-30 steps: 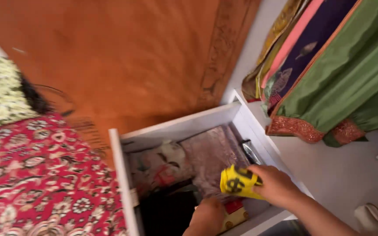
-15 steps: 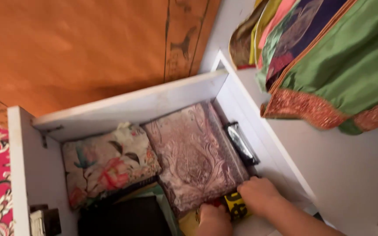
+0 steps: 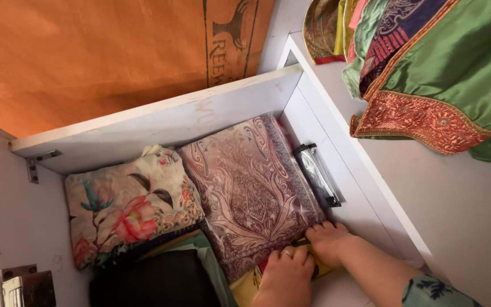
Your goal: Organizing various items and clothes by picking them up from the floor and placing them neatly into a dresser drawer.
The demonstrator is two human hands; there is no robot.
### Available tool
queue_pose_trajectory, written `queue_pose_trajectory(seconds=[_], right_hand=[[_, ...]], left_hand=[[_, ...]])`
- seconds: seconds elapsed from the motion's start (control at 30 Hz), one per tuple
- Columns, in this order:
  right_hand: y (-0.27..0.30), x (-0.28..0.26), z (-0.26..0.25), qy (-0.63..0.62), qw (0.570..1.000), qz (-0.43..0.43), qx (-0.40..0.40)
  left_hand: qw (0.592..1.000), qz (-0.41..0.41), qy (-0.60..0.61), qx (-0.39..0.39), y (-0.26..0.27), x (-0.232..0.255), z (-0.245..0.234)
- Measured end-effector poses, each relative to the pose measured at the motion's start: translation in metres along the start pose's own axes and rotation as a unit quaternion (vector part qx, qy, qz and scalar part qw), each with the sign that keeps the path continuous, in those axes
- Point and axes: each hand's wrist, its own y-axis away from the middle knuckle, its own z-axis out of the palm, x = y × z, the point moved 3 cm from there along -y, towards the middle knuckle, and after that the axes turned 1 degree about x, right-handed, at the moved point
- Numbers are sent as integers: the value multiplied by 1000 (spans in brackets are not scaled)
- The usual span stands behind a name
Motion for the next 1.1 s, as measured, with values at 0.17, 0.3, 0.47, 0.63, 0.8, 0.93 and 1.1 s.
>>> queue_pose_trajectory(seconds=[0.17, 0.3, 0.47, 0.63, 0.8, 0.93, 1.1], right_hand=[[13, -1, 0, 5, 999, 36, 17], [13, 10, -4, 1, 999, 35, 6], [27, 5, -19, 91, 989, 25, -113], [47, -7, -31, 81, 983, 76, -149], [30, 20, -10, 56, 982, 75, -161], [-11, 51, 26, 18, 987, 0, -158], [-3, 48, 22, 23, 988, 1, -156]], left_hand=[[998, 37, -54, -16, -47, -7, -83], [997, 23, -52, -54, -60, -9, -68], [995, -5, -19, -99, -53, -7, -77], [989, -29, 34, -141, -41, -7, -96], [986, -45, 66, -148, -52, -18, -77], [988, -39, 73, -132, -54, -21, -76], [989, -28, 74, -127, -49, -15, -87]])
